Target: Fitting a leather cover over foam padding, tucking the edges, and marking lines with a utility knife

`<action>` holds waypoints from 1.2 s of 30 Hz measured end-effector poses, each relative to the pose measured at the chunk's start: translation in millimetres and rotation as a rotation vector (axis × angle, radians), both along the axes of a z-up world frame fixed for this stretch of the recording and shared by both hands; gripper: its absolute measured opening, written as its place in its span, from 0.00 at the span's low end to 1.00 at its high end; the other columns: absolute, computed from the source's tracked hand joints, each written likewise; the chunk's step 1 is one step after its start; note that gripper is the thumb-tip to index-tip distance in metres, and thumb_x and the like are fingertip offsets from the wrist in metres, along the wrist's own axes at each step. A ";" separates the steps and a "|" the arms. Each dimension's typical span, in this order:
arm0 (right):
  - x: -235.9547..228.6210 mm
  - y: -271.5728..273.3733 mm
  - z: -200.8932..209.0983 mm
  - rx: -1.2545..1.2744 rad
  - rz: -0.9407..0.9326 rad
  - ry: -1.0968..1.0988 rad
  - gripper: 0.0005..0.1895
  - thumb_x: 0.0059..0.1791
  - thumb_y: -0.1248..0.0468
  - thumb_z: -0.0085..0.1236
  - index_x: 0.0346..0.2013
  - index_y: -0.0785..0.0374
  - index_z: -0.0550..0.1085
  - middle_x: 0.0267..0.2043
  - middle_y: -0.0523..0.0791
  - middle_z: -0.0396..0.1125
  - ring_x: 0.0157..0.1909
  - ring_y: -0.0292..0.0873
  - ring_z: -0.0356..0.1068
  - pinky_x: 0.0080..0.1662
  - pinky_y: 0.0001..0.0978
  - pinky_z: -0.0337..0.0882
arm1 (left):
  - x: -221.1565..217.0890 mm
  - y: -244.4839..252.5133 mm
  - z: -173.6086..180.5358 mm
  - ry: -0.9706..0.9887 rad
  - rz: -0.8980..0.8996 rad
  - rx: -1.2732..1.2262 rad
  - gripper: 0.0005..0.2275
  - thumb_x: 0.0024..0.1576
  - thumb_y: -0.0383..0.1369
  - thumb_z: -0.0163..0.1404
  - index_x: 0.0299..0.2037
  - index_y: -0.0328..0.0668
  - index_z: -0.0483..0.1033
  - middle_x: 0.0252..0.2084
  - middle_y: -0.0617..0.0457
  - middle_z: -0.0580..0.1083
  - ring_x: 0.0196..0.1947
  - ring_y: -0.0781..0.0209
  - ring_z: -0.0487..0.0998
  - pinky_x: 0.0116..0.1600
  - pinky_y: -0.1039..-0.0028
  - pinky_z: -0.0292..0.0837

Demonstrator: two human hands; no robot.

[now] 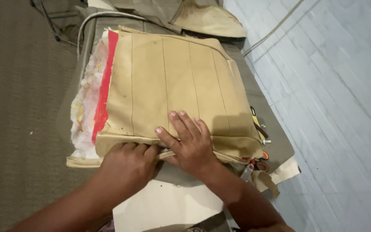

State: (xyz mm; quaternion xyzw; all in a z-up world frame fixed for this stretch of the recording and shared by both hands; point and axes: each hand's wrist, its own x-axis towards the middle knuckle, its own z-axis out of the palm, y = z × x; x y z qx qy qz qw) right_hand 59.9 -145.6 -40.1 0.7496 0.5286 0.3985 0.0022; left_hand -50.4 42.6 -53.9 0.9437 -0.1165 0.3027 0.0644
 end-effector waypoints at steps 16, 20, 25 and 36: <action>14.4 14.9 -11.8 0.187 0.137 -0.074 0.15 0.56 0.51 0.52 0.56 0.46 0.76 0.58 0.50 0.71 0.59 0.54 0.73 0.54 0.52 0.65 | 7.2 21.6 -0.7 -0.514 -0.076 0.043 0.05 0.64 0.33 0.49 0.38 0.46 0.77 0.38 0.47 0.74 0.37 0.48 0.78 0.42 0.61 0.73; 15.3 12.4 -15.0 0.185 0.144 -0.084 0.16 0.56 0.47 0.50 0.54 0.46 0.77 0.58 0.50 0.72 0.59 0.52 0.73 0.54 0.49 0.65 | 17.6 22.1 -8.6 -0.551 -0.082 -0.022 0.08 0.65 0.37 0.50 0.45 0.42 0.74 0.38 0.44 0.74 0.35 0.48 0.78 0.43 0.61 0.76; 16.7 10.7 -18.0 0.210 0.135 -0.059 0.24 0.57 0.39 0.43 0.55 0.49 0.77 0.56 0.48 0.73 0.57 0.51 0.74 0.55 0.47 0.65 | 42.0 36.9 -28.7 -0.503 -0.145 0.013 0.14 0.67 0.44 0.42 0.36 0.43 0.72 0.27 0.50 0.69 0.26 0.51 0.75 0.33 0.63 0.74; 25.9 10.6 -25.5 0.259 0.135 0.013 0.18 0.59 0.48 0.46 0.48 0.56 0.76 0.54 0.47 0.74 0.55 0.49 0.75 0.52 0.45 0.67 | 39.4 7.3 -4.4 -0.554 -0.157 -0.087 0.26 0.66 0.56 0.36 0.52 0.40 0.76 0.52 0.35 0.73 0.50 0.34 0.77 0.47 0.49 0.74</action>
